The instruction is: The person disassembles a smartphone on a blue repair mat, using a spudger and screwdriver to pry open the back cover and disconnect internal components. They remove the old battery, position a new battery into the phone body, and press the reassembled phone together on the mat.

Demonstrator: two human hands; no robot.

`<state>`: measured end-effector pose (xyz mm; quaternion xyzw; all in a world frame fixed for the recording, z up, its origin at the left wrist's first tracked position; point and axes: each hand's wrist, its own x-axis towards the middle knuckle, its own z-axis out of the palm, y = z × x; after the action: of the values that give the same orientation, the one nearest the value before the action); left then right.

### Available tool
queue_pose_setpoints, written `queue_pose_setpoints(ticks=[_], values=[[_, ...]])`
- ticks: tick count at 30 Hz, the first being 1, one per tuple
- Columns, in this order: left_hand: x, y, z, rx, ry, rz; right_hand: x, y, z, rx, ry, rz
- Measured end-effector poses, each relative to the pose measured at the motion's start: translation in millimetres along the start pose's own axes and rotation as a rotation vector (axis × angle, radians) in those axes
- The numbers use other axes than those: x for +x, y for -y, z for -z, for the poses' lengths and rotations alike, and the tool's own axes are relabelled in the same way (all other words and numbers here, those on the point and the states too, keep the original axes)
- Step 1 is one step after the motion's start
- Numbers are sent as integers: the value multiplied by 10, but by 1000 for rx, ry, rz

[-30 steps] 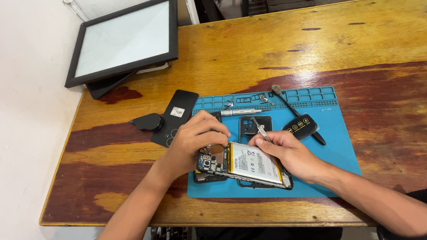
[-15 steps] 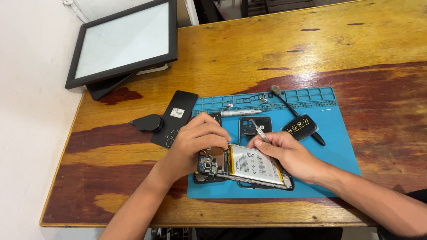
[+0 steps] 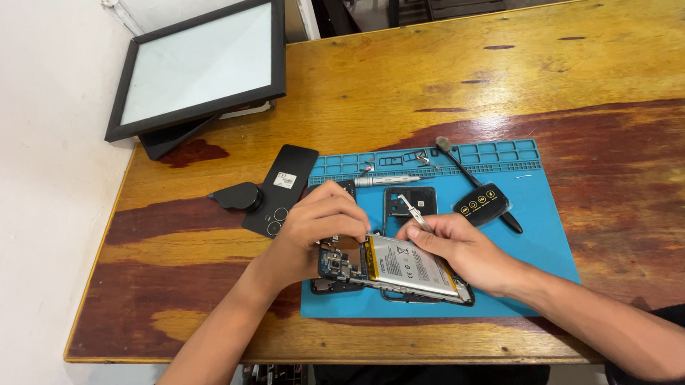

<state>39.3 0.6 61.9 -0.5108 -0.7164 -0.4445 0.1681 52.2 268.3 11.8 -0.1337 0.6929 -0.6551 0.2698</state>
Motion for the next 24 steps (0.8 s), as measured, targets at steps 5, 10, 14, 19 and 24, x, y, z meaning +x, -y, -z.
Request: queue_pose_setpoints(ticks=[5,10,14,19,24], values=[[19,-43,16,-6,30,34,0,-14,-14,0,8,-7],[31,-47,31,35,30,37,11,-27,-8,-14,-13,1],[30,-33,32,26,0,35,20,-26,13,-21,-28,37],[22,-15,29,81,-18,5,11,-14,30,-23,-51,31],[29,0,15,103,-33,-6,5,2,-12,-60,-23,55]])
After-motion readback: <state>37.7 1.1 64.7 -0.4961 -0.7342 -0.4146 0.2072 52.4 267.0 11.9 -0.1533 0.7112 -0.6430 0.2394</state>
